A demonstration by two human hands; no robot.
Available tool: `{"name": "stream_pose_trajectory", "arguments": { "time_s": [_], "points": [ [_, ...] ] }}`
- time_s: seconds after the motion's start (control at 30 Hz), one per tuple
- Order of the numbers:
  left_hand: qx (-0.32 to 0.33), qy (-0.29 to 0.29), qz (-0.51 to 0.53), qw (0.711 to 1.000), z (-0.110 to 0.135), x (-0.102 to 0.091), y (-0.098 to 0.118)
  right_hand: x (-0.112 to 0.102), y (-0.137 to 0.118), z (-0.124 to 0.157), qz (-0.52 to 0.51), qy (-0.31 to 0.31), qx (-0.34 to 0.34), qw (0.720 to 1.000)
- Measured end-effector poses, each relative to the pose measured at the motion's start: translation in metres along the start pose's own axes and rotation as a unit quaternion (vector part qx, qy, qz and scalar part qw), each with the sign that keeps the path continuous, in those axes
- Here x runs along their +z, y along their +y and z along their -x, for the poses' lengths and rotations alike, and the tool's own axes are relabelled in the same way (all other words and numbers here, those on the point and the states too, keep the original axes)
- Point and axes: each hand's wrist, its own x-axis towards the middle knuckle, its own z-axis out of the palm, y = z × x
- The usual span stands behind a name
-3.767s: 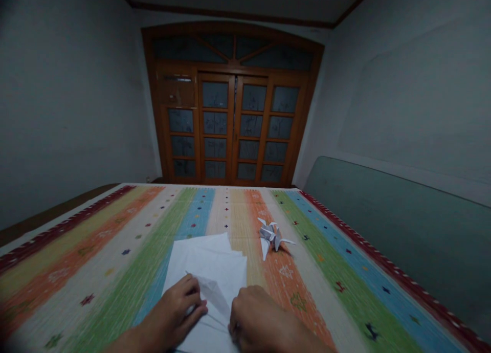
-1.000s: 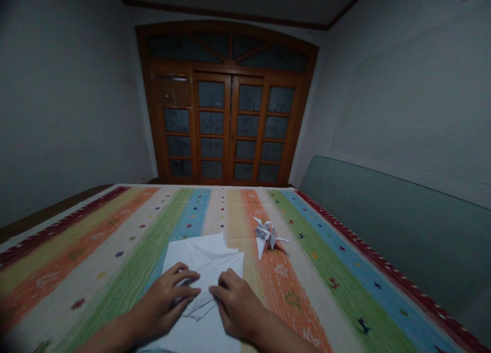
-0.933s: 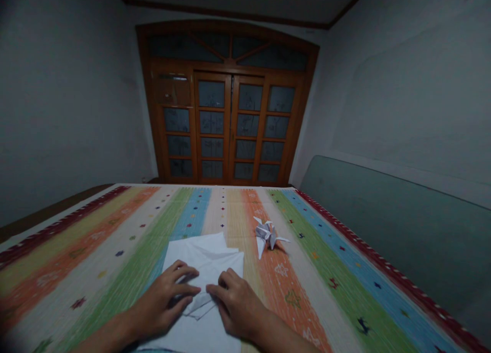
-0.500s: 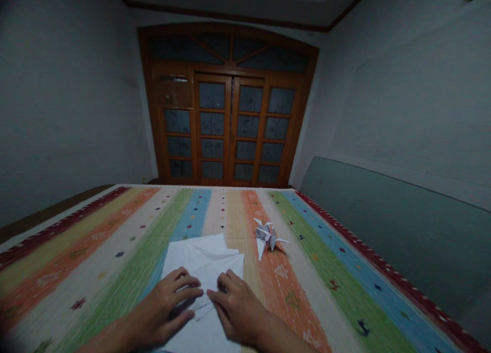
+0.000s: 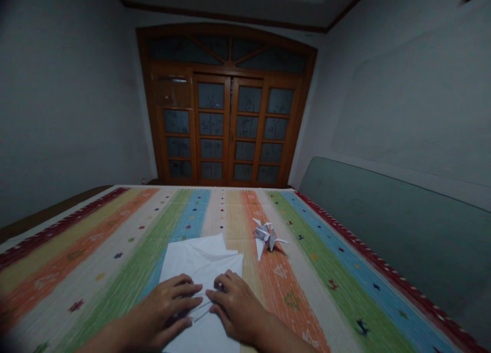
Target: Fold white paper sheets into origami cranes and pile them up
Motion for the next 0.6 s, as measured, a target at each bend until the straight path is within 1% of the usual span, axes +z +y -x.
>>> {"name": "stream_pose_trajectory", "arguments": {
  "time_s": [0.13, 0.23, 0.33, 0.43, 0.5, 0.6],
  "points": [
    [-0.014, 0.011, 0.041, 0.999, -0.001, 0.004, -0.005, 0.002, 0.001, 0.0, 0.007, 0.016, -0.006, 1.0],
    [-0.021, 0.036, 0.059, 0.997, -0.004, 0.007, -0.006, 0.001, 0.001, -0.001, -0.006, 0.023, -0.007, 1.0],
    [-0.016, 0.061, 0.058, 0.996, -0.006, 0.01, -0.006, 0.004, 0.003, 0.0, -0.001, 0.034, -0.004, 0.999],
    [0.001, 0.083, 0.03, 0.996, -0.007, 0.013, -0.004, 0.009, 0.006, 0.0, -0.006, 0.055, -0.006, 0.998],
    [0.008, 0.082, 0.005, 0.997, -0.007, 0.013, -0.003, 0.013, 0.008, 0.0, -0.012, 0.076, -0.01, 0.997],
    [0.002, 0.061, -0.002, 0.998, -0.007, 0.011, -0.001, 0.017, 0.011, -0.002, -0.005, 0.102, -0.024, 0.994]
  ]
}}
